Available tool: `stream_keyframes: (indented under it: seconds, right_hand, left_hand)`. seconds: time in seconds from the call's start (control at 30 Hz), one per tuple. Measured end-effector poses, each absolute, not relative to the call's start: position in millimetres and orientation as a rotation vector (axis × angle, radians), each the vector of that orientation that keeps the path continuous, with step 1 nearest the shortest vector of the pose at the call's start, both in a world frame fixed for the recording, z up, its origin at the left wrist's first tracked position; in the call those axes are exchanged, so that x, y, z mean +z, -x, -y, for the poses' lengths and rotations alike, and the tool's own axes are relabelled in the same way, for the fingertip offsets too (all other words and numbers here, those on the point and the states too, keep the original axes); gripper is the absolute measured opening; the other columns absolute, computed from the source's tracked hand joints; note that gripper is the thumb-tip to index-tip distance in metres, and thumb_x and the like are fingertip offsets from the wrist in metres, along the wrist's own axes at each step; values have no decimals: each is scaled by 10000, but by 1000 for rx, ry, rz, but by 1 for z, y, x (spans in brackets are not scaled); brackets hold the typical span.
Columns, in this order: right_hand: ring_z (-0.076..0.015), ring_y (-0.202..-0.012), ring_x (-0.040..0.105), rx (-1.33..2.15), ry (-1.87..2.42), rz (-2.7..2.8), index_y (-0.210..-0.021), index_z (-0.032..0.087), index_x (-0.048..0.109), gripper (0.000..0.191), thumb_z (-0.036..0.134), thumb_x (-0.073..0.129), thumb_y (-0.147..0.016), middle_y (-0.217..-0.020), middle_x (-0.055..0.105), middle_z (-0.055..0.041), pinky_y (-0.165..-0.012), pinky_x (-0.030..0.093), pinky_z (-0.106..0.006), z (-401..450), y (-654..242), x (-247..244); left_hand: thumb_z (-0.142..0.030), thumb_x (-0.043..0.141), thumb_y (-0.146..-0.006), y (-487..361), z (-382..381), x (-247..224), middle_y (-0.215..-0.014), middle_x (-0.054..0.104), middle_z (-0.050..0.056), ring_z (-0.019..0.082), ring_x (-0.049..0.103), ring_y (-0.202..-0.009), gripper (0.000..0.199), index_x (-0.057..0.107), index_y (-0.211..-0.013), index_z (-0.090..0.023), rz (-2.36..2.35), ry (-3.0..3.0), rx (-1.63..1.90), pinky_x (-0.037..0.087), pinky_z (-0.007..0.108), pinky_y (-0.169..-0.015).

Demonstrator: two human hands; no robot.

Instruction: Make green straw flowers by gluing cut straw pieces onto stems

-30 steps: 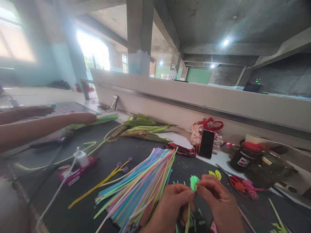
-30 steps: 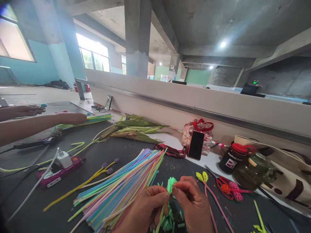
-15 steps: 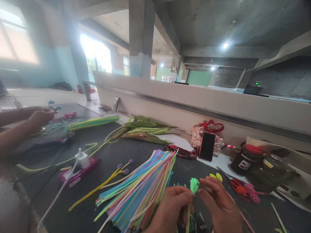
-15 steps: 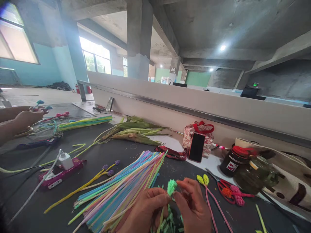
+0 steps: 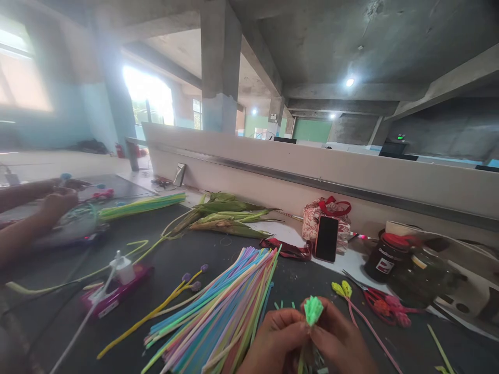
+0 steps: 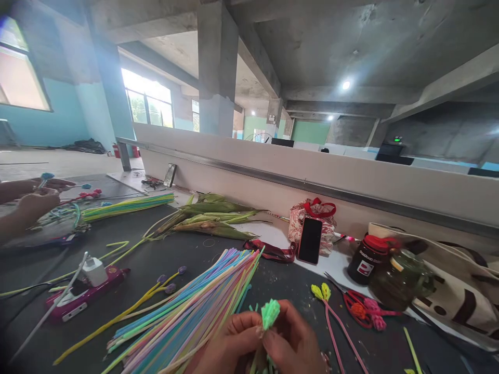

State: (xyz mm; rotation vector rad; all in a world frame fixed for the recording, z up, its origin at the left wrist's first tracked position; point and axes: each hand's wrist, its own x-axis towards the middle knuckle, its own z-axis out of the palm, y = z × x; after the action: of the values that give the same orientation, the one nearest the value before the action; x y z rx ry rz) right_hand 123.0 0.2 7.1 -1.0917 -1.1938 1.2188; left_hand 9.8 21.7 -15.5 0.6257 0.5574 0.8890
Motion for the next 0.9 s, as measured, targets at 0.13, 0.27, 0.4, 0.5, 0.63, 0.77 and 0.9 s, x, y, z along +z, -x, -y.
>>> stream_keyframes:
  seconds: [0.13, 0.27, 0.4, 0.5, 0.63, 0.77, 0.9]
  right_hand:
    - [-119, -576, 420, 1185, 1124, 1221, -636, 180, 564, 212, 379, 632, -616, -575, 471, 38, -520, 354, -197, 2, -125, 11]
    - [-120, -565, 411, 1160, 1139, 1195, -610, 195, 555, 180, 347, 648, -591, -564, 461, 45, -508, 358, -196, 1, -124, 12]
    - [-123, -574, 432, 1153, 1149, 1181, -605, 195, 546, 181, 340, 652, -587, -562, 479, 42, -508, 361, -190, 1, -121, 12]
    - [-116, -567, 430, 1147, 1167, 1170, -628, 179, 562, 192, 345, 652, -593, -563, 484, 39, -510, 368, -184, 1, -121, 12]
    - [-109, -568, 434, 1141, 1167, 1156, -632, 175, 580, 186, 344, 654, -605, -572, 510, 33, -509, 377, -173, 0, -121, 12]
    - [-103, -550, 453, 1154, 1084, 1120, -678, 195, 606, 181, 328, 686, -585, -580, 547, 34, -494, 380, -168, -2, -121, 7]
    - [-107, -557, 490, 1180, 1096, 1079, -714, 190, 607, 230, 337, 704, -566, -591, 573, 27, -512, 390, -170, -3, -120, 5]
  left_hand:
    - [-381, 733, -465, -10, -21, -14, -380, 471, -36, 54, 376, -352, 317, 537, -501, -135, -608, -687, 881, 191, 192, -394]
    - [-365, 717, -490, -7, -18, -7, -366, 454, -49, 45, 341, -335, 293, 527, -498, -143, -604, -698, 878, 162, 195, -388]
    - [-329, 708, -511, -6, -15, -4, -378, 446, -56, 39, 303, -342, 255, 536, -517, -140, -660, -709, 895, 143, 204, -397]
    - [-336, 701, -521, -7, -15, -3, -395, 451, -52, 44, 322, -364, 257, 542, -519, -134, -643, -698, 925, 163, 202, -413]
    - [-336, 697, -535, -7, -15, -2, -410, 449, -50, 42, 336, -382, 257, 549, -524, -126, -637, -699, 953, 175, 195, -421]
    - [-365, 700, -521, -8, -17, -8, -386, 419, -61, 43, 307, -355, 280, 531, -509, -142, -671, -702, 954, 156, 203, -398]
    - [-363, 709, -505, -8, -18, -10, -394, 442, -54, 40, 315, -358, 277, 551, -502, -135, -695, -755, 958, 174, 197, -397]
